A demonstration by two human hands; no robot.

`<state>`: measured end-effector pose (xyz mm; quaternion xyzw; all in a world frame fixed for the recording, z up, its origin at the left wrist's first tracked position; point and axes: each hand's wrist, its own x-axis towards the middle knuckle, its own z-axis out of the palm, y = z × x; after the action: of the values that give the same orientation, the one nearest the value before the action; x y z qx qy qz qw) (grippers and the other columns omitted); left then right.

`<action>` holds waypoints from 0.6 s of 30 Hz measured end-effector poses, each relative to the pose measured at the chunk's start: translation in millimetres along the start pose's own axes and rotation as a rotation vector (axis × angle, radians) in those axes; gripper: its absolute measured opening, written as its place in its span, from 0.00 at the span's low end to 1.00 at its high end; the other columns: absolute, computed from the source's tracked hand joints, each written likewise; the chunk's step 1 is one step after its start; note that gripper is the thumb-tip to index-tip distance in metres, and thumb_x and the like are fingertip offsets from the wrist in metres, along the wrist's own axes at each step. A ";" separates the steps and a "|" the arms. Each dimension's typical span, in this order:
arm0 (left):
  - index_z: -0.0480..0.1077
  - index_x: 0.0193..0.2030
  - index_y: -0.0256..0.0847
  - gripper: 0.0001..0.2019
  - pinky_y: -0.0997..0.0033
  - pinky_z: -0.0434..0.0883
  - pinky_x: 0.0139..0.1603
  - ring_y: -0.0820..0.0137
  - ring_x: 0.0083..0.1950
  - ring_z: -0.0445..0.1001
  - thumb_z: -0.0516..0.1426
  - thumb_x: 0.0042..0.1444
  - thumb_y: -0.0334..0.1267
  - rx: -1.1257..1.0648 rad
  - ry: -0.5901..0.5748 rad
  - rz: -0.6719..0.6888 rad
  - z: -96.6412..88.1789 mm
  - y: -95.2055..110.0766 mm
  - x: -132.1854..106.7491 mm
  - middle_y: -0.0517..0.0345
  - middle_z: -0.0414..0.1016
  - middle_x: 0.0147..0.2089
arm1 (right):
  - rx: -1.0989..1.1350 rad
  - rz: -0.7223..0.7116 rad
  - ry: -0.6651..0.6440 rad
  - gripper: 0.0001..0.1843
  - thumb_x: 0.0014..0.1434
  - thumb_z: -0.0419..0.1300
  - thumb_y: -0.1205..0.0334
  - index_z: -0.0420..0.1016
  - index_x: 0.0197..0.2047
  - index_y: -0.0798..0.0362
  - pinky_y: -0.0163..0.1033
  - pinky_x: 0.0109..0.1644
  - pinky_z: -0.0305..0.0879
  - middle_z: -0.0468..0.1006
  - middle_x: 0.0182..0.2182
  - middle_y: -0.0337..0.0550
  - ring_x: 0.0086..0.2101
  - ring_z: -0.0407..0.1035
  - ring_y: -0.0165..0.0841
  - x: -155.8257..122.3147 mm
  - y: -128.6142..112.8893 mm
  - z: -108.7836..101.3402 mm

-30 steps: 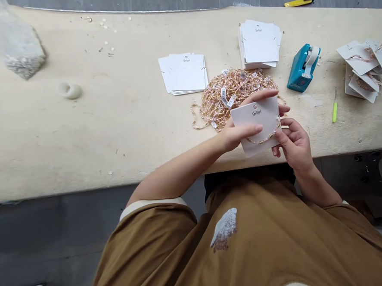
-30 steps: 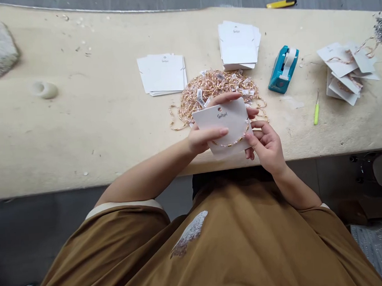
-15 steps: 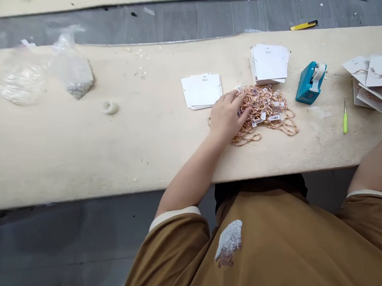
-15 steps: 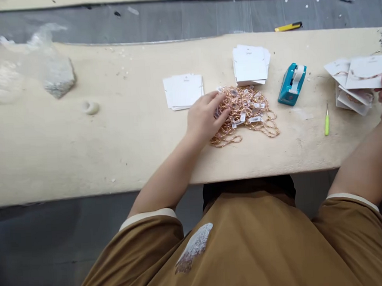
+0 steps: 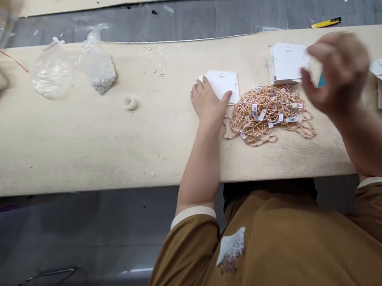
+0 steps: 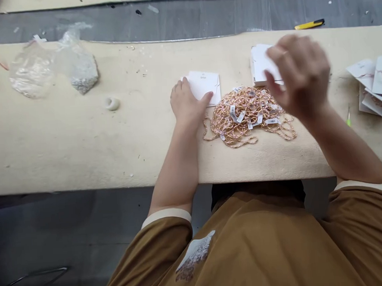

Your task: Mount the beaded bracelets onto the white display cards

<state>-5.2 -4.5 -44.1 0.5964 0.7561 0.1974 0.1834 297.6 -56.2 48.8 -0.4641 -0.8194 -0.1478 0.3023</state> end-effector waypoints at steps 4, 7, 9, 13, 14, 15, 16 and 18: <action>0.67 0.64 0.39 0.32 0.43 0.61 0.80 0.47 0.76 0.60 0.66 0.54 0.48 -0.067 0.028 0.021 -7.3 -1.0 -4.4 0.41 0.64 0.71 | 0.155 -0.017 -0.544 0.37 0.53 0.73 0.45 0.73 0.61 0.53 0.53 0.51 0.70 0.77 0.53 0.54 0.50 0.71 0.48 16.8 -35.0 58.1; 0.64 0.64 0.43 0.35 0.41 0.62 0.79 0.47 0.72 0.65 0.68 0.50 0.43 -0.122 0.047 0.002 -13.1 -7.5 -3.3 0.41 0.65 0.68 | 0.186 -0.019 -0.713 0.19 0.56 0.72 0.51 0.82 0.48 0.49 0.47 0.43 0.71 0.81 0.44 0.46 0.44 0.73 0.42 19.7 -31.5 75.7; 0.61 0.65 0.46 0.41 0.42 0.64 0.79 0.49 0.70 0.66 0.71 0.45 0.41 -0.151 0.102 -0.009 -13.2 -14.4 0.9 0.42 0.66 0.67 | 0.281 0.004 -0.666 0.09 0.61 0.68 0.55 0.84 0.43 0.47 0.45 0.43 0.71 0.81 0.42 0.42 0.42 0.74 0.38 20.4 -25.3 71.4; 0.59 0.63 0.51 0.40 0.46 0.70 0.75 0.54 0.66 0.71 0.71 0.45 0.45 -0.280 0.232 0.076 -7.5 -28.0 11.3 0.49 0.69 0.65 | 0.463 0.035 -0.539 0.09 0.66 0.62 0.60 0.83 0.44 0.47 0.47 0.49 0.73 0.83 0.46 0.42 0.45 0.76 0.36 21.9 -21.5 46.9; 0.60 0.61 0.51 0.34 0.48 0.72 0.73 0.56 0.64 0.72 0.68 0.49 0.48 -0.309 0.238 0.112 -6.2 -29.7 12.6 0.50 0.72 0.63 | 0.492 0.060 -0.514 0.09 0.66 0.61 0.62 0.83 0.44 0.47 0.46 0.49 0.73 0.83 0.46 0.42 0.44 0.76 0.36 22.7 -22.3 40.9; 0.61 0.59 0.50 0.29 0.50 0.74 0.71 0.59 0.62 0.74 0.65 0.54 0.51 -0.329 0.242 0.148 -5.5 -30.0 12.8 0.52 0.74 0.61 | 0.521 0.095 -0.480 0.08 0.65 0.62 0.64 0.83 0.42 0.48 0.45 0.48 0.73 0.83 0.43 0.42 0.42 0.76 0.34 24.2 -23.5 35.5; 0.62 0.58 0.49 0.24 0.52 0.75 0.69 0.60 0.61 0.75 0.60 0.58 0.53 -0.344 0.246 0.180 -5.6 -28.7 11.7 0.52 0.75 0.59 | 0.556 0.136 -0.438 0.06 0.64 0.62 0.65 0.83 0.40 0.49 0.43 0.45 0.73 0.83 0.39 0.42 0.40 0.76 0.33 26.2 -25.0 30.4; 0.60 0.62 0.50 0.23 0.56 0.75 0.69 0.63 0.64 0.75 0.52 0.65 0.56 -0.375 0.274 0.234 -8.3 -20.9 4.7 0.52 0.74 0.60 | 0.675 0.231 -0.308 0.05 0.63 0.64 0.68 0.80 0.35 0.52 0.38 0.39 0.71 0.82 0.31 0.41 0.33 0.75 0.29 32.7 -28.5 20.2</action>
<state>-27.8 -5.0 -48.0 0.6033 0.6498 0.4330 0.1623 253.5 -38.6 55.0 -0.4445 -0.8001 0.2366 0.3259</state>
